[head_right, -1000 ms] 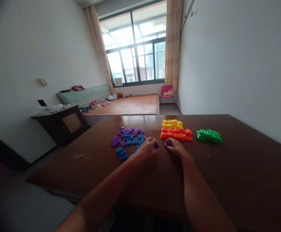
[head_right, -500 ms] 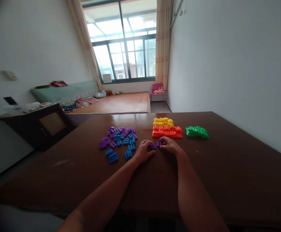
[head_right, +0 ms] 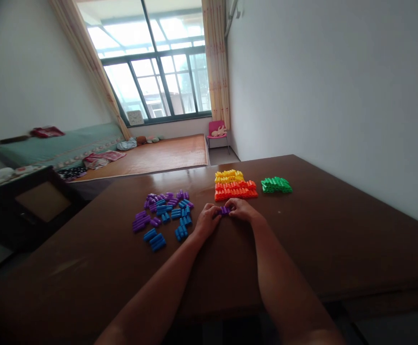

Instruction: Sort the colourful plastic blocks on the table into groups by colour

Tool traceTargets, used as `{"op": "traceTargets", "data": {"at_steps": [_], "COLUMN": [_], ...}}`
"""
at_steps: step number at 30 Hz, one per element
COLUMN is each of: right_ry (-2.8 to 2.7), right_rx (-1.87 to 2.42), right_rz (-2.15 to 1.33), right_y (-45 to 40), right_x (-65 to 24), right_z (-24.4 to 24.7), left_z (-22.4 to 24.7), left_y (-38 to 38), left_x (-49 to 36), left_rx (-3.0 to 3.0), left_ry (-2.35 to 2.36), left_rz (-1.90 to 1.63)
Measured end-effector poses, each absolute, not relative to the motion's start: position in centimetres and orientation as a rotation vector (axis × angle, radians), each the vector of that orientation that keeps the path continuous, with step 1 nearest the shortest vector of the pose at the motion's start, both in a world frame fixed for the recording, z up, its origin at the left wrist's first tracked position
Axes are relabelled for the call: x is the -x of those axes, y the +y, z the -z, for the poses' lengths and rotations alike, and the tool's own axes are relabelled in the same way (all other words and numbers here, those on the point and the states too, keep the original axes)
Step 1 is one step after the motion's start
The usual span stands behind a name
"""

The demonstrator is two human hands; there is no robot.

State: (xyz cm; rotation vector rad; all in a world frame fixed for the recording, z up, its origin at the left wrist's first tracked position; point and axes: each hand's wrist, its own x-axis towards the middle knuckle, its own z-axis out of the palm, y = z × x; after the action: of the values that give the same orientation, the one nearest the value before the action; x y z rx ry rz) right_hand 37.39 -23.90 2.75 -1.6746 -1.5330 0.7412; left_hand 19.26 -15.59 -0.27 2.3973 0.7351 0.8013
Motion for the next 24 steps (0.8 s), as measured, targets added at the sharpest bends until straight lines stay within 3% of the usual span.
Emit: {"op": "traceTargets", "data": {"at_steps": [15, 24], "right_ry": [-1.485, -1.478], "right_rx": [1.688, 1.821], "right_rz": [-0.685, -0.073], "right_y": [-23.4, -22.6], "right_x": [-38.0, -36.6], "right_z": [-1.4, -1.2], "left_z": [0.6, -4.8], "left_y": [-15.7, -13.5], "left_x": [-18.8, -15.2], "left_rx": [-2.401, -2.521], "left_ry": [0.639, 0.870], "left_rz": [-0.838, -1.027]}}
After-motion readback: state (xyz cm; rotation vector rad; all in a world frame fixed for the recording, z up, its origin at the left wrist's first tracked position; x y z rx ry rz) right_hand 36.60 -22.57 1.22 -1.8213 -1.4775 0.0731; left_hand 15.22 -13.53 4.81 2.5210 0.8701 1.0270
